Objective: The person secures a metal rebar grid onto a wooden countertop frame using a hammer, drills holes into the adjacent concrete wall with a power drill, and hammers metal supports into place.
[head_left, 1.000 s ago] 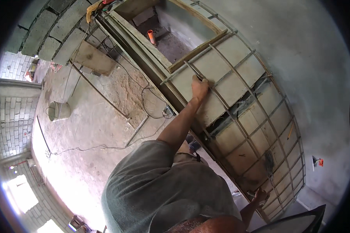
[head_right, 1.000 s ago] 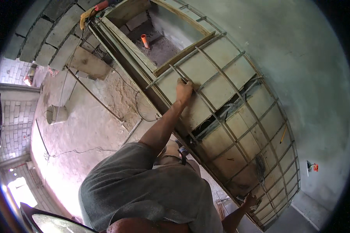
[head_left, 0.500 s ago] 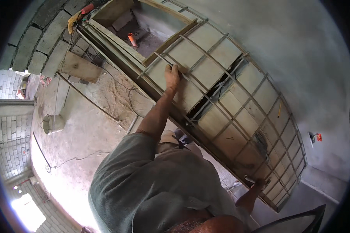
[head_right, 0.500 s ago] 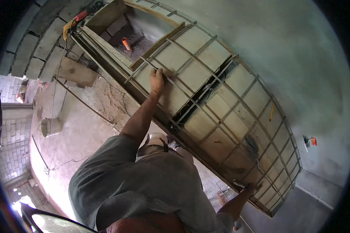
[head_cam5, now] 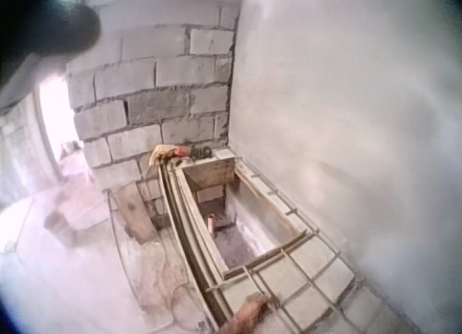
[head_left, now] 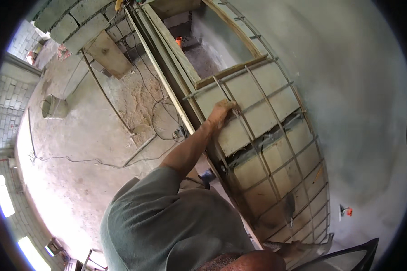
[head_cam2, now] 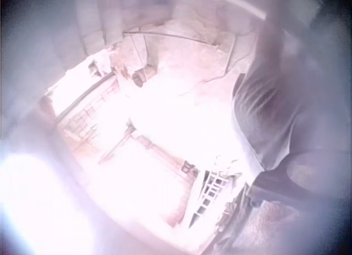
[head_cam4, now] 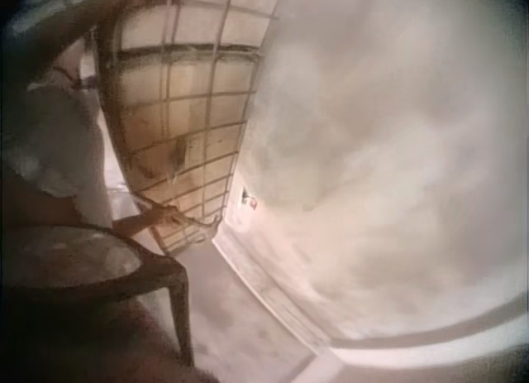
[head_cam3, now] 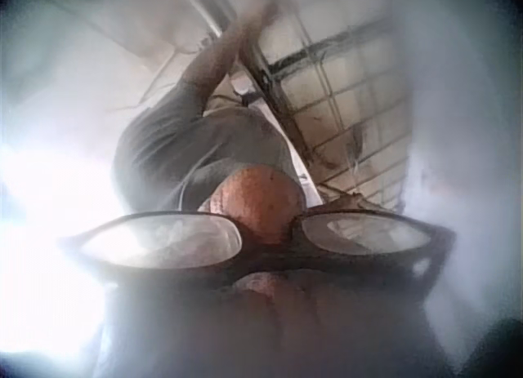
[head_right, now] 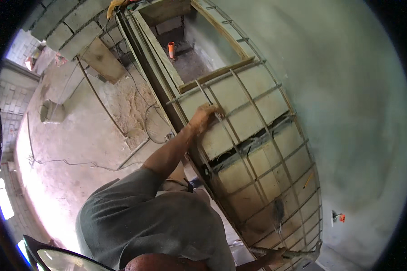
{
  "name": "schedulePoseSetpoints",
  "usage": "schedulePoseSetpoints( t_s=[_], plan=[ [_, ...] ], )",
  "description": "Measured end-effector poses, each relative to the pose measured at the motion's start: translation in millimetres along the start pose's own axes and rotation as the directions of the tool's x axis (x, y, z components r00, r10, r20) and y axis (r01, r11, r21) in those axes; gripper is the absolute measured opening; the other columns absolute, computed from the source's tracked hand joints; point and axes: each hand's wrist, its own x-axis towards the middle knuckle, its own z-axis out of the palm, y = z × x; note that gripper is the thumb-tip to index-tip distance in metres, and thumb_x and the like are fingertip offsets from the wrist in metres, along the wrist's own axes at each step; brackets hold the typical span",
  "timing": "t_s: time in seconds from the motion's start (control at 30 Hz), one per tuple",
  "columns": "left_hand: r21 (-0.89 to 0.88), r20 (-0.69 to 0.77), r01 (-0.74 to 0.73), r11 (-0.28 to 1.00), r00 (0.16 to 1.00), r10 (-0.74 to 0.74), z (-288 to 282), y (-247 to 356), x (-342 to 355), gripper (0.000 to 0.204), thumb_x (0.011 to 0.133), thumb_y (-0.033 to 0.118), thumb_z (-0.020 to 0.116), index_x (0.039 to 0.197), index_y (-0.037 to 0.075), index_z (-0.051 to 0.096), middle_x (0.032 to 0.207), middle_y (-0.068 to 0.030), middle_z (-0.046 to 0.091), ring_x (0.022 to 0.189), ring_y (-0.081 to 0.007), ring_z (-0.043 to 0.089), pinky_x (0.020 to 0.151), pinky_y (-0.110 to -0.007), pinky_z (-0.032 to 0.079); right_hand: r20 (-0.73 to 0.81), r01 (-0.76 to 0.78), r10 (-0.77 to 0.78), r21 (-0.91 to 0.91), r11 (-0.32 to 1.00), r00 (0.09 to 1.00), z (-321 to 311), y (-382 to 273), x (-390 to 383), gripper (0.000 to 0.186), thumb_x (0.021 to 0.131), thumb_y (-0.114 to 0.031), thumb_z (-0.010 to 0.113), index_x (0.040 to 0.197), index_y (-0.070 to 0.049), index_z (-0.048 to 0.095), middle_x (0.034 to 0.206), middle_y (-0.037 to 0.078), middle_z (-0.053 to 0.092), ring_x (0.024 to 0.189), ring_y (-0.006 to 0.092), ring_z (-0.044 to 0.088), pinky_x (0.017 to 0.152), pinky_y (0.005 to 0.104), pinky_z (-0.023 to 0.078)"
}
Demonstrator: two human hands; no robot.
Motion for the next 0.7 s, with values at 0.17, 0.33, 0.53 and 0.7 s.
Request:
schedulePoseSetpoints(
  t_s=[0.17,0.33,0.53,0.7],
  plan=[
    [0.089,-0.097,0.120,0.989,0.989,-0.111,4,4,4,0.016,0.090,0.016,0.062,0.085,0.000,0.062,0.074,-0.0050,0.061,0.066,-0.0127,0.055,0.061,-0.028,0.045,0.331,0.410,-0.554,0.413,0.813,0.764,41,-213,-27,0.037,0.095,-0.029,0.053,0.119,-0.001,0.058,0.073,0.002,0.051,0.056,0.0125,0.040,0.049,0.0265,0.035],
    [0.223,-0.052,0.125,0.967,0.992,-0.116,-5,11,1,0.030,0.089,0.031,0.070,0.079,0.003,0.061,0.068,0.0036,0.051,0.059,-0.0062,0.043,0.050,-0.026,0.036,0.613,0.703,-0.726,0.366,0.610,0.311,75,-462,-203,0.028,0.090,-0.018,0.061,0.107,0.003,0.058,0.084,0.008,0.058,0.073,0.0182,0.054,0.069,0.0324,0.046],
    [0.225,0.201,0.037,0.974,0.976,-0.084,-12,44,1,0.045,0.088,0.045,0.070,0.074,0.006,0.052,0.069,0.0030,0.045,0.064,-0.0079,0.041,0.056,-0.028,0.038,0.666,0.920,-0.678,0.389,-0.043,-0.313,127,-620,-314,0.038,0.083,-0.022,0.066,0.114,0.000,0.060,0.097,0.026,0.066,0.092,0.0415,0.063,0.081,0.0442,0.049],
    [0.226,0.254,0.054,0.973,0.961,-0.112,-9,61,-1,0.050,0.088,0.050,0.068,0.071,0.007,0.047,0.070,0.0022,0.040,0.068,-0.0104,0.039,0.061,-0.031,0.038,0.724,0.901,-0.536,0.340,-0.270,-0.434,155,-681,-385,0.032,0.080,-0.019,0.066,0.107,-0.003,0.062,0.088,0.023,0.065,0.083,0.0396,0.064,0.075,0.0445,0.049]
  ],
)
